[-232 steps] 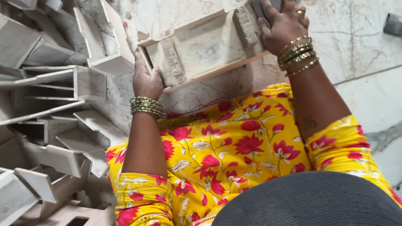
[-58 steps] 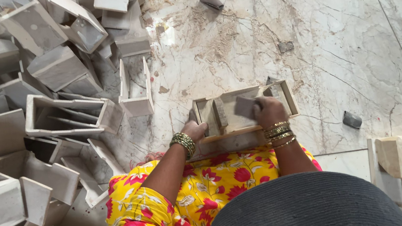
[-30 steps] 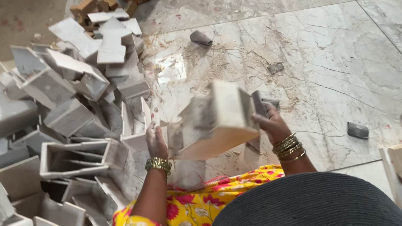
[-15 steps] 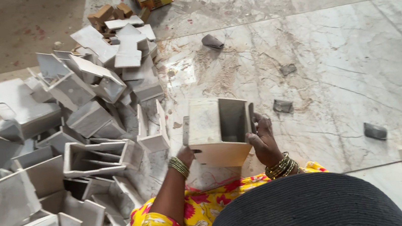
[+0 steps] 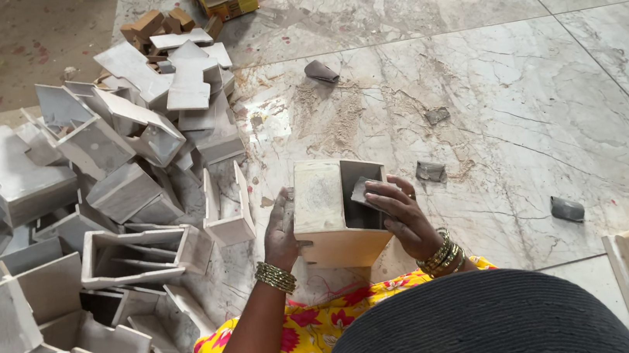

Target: The person sits on the floor and rubs a small abrasive stone over white marble/plaster pieces, smoothing their surfaces one at a time. They turn each piece over to work different sides, set finished pieces aside, and pick up the next piece from a large pile beside them.

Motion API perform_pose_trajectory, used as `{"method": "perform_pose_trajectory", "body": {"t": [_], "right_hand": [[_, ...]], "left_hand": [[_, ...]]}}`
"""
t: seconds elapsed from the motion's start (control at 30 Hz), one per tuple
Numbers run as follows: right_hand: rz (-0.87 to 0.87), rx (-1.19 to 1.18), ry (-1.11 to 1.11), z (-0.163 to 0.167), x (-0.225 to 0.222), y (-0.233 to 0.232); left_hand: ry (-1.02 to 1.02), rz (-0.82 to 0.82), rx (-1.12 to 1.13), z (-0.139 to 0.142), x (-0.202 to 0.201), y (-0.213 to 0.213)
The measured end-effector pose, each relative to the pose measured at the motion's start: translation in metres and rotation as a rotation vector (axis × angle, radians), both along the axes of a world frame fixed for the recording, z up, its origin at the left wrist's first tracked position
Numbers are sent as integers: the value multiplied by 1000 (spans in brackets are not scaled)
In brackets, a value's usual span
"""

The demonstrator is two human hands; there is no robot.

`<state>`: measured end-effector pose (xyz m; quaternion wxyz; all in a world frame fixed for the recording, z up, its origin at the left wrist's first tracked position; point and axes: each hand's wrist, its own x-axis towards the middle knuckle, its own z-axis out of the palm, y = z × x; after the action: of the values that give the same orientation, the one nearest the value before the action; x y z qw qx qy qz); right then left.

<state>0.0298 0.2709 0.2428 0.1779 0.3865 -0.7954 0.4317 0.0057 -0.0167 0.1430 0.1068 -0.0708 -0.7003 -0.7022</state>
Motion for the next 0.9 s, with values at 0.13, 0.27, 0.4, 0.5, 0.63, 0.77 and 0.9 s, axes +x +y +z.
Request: {"method": "perform_pose_trajectory", "body": {"t": [0.13,0.27,0.4,0.5,0.63,0.77,0.9], "right_hand": [[-11,27,-79,-1,7,-9],[-217,65,-235,-7,28,-32],[-298,173,-149,-17,52,-48],[-265,195,-89,-25,67,-49],[-457,441,158,-39,85,-43],[-462,557,105,-52,101,-41],[-405,572,52,-39,95,-35]], "left_hand": [[74,344,-163,34,11,5],[375,334,-613,88,41,21],[476,408,-984,130,39,17],[448,340,-867,137,39,9],[387,207,-709,133,38,6],[423,230,-755,137,37,8],[411,204,-767,144,39,6]]}}
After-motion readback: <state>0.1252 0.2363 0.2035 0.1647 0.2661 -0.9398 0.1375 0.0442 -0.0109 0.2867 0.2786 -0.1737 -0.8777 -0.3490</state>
